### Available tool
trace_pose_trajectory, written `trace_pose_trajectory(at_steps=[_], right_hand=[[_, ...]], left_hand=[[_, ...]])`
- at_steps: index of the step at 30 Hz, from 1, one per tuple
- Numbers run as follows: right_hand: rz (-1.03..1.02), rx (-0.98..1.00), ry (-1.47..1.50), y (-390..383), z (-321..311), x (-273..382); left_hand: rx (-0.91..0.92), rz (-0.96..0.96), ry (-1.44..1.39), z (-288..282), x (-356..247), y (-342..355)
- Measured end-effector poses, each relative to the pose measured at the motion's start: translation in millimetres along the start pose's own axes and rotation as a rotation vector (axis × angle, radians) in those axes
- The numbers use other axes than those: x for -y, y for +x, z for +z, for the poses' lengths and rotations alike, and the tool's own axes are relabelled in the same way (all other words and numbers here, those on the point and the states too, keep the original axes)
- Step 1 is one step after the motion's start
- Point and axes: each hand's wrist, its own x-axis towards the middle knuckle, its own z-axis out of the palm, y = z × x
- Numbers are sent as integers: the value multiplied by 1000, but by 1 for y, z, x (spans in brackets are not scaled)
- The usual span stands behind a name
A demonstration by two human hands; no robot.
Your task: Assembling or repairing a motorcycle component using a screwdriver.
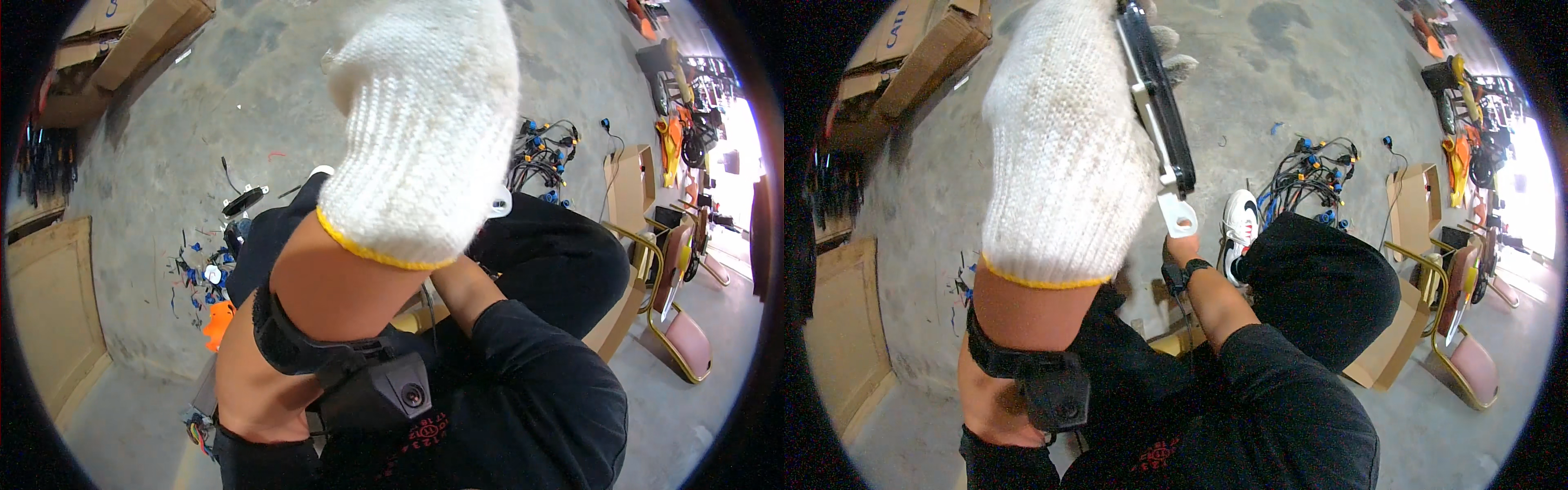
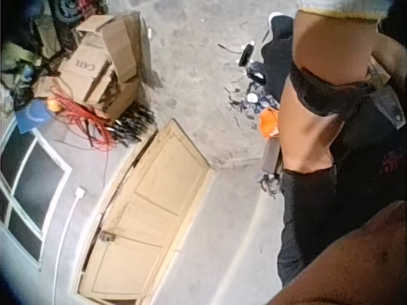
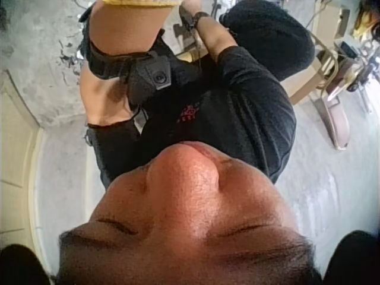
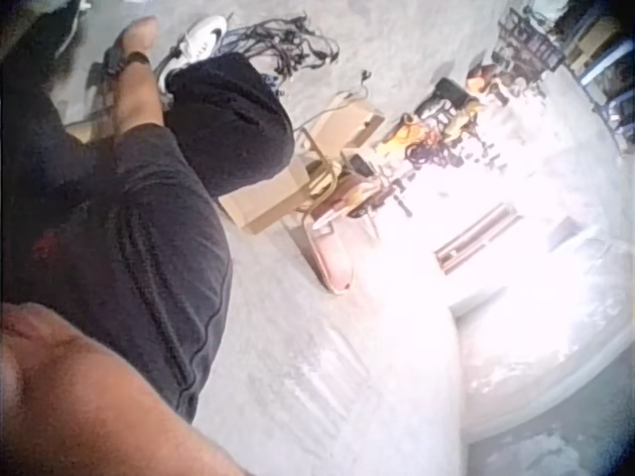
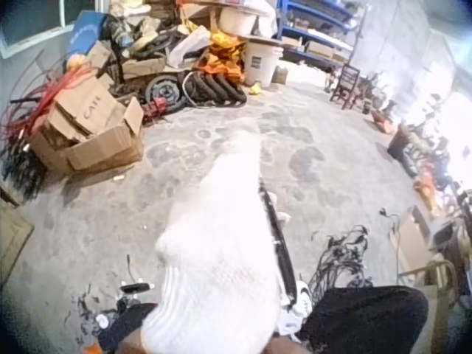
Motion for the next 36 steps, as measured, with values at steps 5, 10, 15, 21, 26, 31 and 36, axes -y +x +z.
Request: trace_pose_trajectory(at_steps=[5,10,15,21,26,31,36], right_hand=[[-12,70,-29,25,-38,29],[-621,186,-649,119,-183,103],[-15,241,678,123,-348,246],[-503,192,742,11,-471,322],[-524,369,828,-59,-495,332],[-608,493,991,-80,-495,344],[-549,594,957,-77,-495,349]], left_hand=[[2,20,6,6,1,1],[-19,55,-13,13,8,10],[-5,124,-82,16,9,23],[87,-28,-286,25,9,32],[173,-39,-359,36,13,25],[280,52,-352,37,14,19],[245,43,-371,33,11,25]])
